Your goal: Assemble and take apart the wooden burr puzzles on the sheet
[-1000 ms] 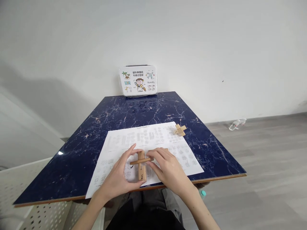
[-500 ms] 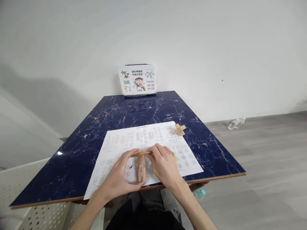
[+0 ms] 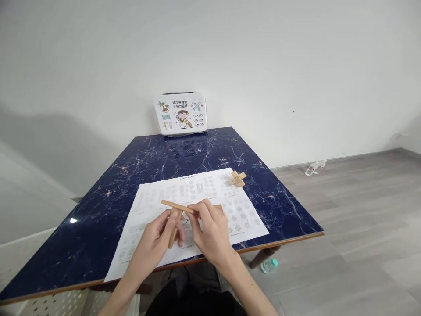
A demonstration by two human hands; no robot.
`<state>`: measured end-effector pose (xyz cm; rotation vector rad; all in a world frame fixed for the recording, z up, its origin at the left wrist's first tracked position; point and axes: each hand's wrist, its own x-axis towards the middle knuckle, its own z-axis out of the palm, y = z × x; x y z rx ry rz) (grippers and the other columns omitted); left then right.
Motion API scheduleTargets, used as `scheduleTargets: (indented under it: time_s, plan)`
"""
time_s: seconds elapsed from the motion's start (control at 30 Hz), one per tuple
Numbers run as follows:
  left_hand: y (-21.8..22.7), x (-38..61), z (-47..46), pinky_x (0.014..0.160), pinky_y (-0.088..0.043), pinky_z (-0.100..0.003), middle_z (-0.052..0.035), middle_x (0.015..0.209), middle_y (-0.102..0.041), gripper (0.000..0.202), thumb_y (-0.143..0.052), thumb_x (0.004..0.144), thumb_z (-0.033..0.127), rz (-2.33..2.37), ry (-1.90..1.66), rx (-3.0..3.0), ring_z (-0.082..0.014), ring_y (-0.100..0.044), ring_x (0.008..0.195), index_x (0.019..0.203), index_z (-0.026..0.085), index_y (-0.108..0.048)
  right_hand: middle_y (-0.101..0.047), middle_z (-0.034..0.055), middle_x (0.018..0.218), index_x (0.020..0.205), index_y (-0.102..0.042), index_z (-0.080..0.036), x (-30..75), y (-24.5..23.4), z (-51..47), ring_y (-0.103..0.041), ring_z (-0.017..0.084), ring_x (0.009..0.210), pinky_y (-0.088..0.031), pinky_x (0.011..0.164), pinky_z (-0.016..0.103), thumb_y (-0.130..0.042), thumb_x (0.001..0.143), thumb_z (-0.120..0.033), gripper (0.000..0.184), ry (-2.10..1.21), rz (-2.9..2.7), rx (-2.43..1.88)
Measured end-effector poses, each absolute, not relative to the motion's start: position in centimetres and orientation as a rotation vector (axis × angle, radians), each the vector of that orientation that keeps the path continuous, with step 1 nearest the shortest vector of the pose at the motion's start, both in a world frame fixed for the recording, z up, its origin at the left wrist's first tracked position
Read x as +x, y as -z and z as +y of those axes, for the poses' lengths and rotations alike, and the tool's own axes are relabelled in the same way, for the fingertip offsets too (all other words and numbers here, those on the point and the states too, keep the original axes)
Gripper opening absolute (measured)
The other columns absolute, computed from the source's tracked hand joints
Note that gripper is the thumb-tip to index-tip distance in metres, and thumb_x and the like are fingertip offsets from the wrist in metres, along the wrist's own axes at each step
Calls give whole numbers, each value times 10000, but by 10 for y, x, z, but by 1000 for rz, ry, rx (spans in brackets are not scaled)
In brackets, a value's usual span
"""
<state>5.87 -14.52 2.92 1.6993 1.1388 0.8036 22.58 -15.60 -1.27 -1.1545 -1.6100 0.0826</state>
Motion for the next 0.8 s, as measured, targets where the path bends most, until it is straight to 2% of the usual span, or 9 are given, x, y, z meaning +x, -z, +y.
scheduleTargets:
  time_s: [0.07,0.23,0.37,0.47,0.53,0.6,0.67,0.73,0.8]
  plan:
    - [-34,66,-147,590,-484,-296,25,620,-637,427,-435,1065,591,1076,-810,1573,-158,-601,511,877,223,-539,-682,32,865,1092,-642,-225,226,13,-154,-668,170,713,-533,666,287,-540,1044,-185,119,-74,-1591,-1152]
    - [-32,78,-161,572,-468,-283,30,600,-631,424,-473,1052,595,1039,-681,1521,-138,-570,482,858,220,-519,-703,42,843,1007,-655,-217,248,4,-141,-687,193,734,-553,686,314,-571,1035,-270,103,-16,-1250,-1240]
    - [-27,75,-162,616,-461,-295,20,613,-625,417,-458,1067,554,1120,-660,1707,-163,-604,578,804,231,-480,-766,59,933,1025,-678,-216,275,3,-134,-723,216,814,-581,759,339,-598,1014,-354,159,-298,-1282,-1286]
    - [-26,72,-151,614,-412,-308,44,601,-545,421,-383,1099,504,1191,-631,1936,-153,-533,556,782,237,-454,-787,74,988,1063,-706,-214,289,16,-137,-734,239,889,-572,808,354,-581,1010,-384,218,-434,-1305,-1349]
    - [-25,72,-143,599,-388,-317,44,627,-534,408,-350,1112,469,1182,-577,2077,-157,-506,553,799,238,-475,-794,85,998,1074,-723,-207,296,28,-140,-728,247,872,-558,819,373,-560,1013,-403,262,-453,-1304,-1431]
    - [-24,77,-136,646,-425,-331,14,730,-604,382,-351,1119,428,1104,-540,2233,-181,-570,656,846,237,-537,-793,95,1005,1086,-732,-199,301,38,-141,-715,253,845,-547,804,385,-543,1017,-413,294,-424,-1316,-1500]
    - [-20,86,-129,767,-483,-367,-28,878,-662,356,-360,1124,380,976,-517,2426,-222,-626,844,900,234,-595,-781,105,1027,1120,-729,-193,305,46,-140,-703,263,862,-543,807,400,-528,1024,-399,303,-373,-1360,-1535]
    - [-16,97,-122,860,-506,-420,-67,973,-663,347,-364,1124,345,848,-488,2636,-261,-618,969,936,223,-629,-759,111,1041,1145,-725,-194,307,51,-137,-691,277,920,-543,847,422,-512,1034,-360,293,-327,-1439,-1541]
    - [-11,107,-114,888,-518,-461,-97,1022,-642,342,-380,1118,341,755,-455,2810,-290,-601,1019,957,208,-651,-734,118,1049,1150,-731,-199,307,55,-133,-674,291,985,-537,902,449,-493,1043,-315,286,-287,-1520,-1536]
